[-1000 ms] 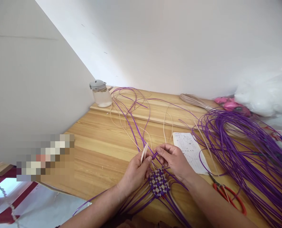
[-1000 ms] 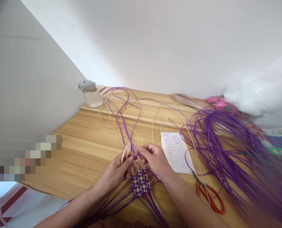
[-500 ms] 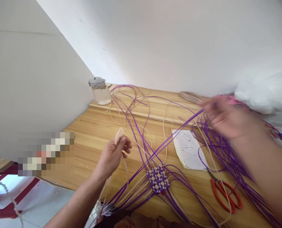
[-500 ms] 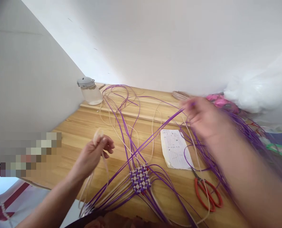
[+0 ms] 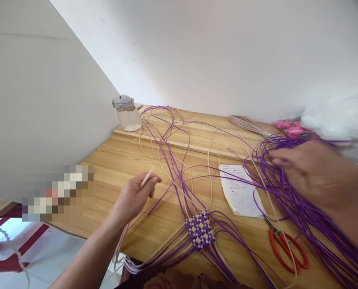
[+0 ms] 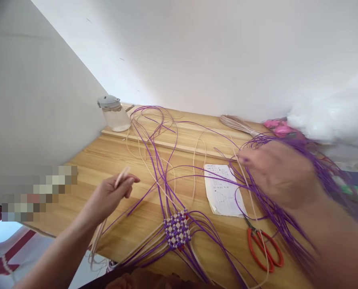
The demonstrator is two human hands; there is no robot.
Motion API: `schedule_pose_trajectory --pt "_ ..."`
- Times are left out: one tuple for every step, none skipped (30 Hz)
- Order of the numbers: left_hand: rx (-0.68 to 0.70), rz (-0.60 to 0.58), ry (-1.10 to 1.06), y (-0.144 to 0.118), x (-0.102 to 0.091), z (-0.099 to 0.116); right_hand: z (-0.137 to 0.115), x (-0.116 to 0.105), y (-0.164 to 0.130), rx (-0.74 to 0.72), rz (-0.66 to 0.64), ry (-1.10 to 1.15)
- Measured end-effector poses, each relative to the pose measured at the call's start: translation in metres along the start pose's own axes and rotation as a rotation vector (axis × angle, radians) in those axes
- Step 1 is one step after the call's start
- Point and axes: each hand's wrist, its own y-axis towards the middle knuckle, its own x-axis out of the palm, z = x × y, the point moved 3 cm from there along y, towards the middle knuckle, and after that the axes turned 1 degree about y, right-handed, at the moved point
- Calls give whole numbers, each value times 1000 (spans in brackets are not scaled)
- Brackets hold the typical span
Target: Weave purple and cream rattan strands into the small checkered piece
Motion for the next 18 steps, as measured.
schedule_pose_trajectory --pt "-7 -42 75 -4 4 -1 -9 11 -3 -69 -14 -32" --pt "-19 -57 140 -7 6 -3 -19 26 -7 -154 -59 -46" --pt "-33 -60 192 -11 7 -5 -28 42 -11 -219 -119 -46" --pt "-45 -73 227 -14 9 -7 -36 59 -14 -265 -189 -35" --pt "-50 -110 243 -17 13 -9 -42 76 -18 -285 -259 -8" --pt "-53 -170 240 -20 18 -11 -47 91 -21 -281 -324 25" --pt "-51 -248 222 -23 26 -13 -52 104 -23 -264 -388 71" --pt "-44 -338 193 -26 36 -13 -57 116 -25 -234 -451 129" --pt "-38 -426 152 -29 46 -14 -63 126 -27 -196 -508 198" --pt "-44 -504 98 -32 57 -14 -68 134 -27 -143 -555 274" --pt "-67 -562 32 -34 68 -14 -73 141 -27 -77 -588 352" --pt "-102 -601 -41 -35 77 -15 -78 147 -25 -3 -616 427" --pt "-142 -622 -115 -36 85 -16 -82 151 -24 72 -646 489" --pt "-179 -625 -176 -37 91 -18 -85 155 -23 141 -686 535" --pt "-207 -621 -217 -37 95 -20 -87 159 -22 206 -735 565" --pt "-226 -617 -240 -37 98 -22 -88 162 -22 265 -785 587" --pt "-239 -623 -252 -37 100 -23 -89 165 -23 318 -828 609" --pt "-252 -631 -264 -38 101 -24 -90 168 -23 368 -855 638"
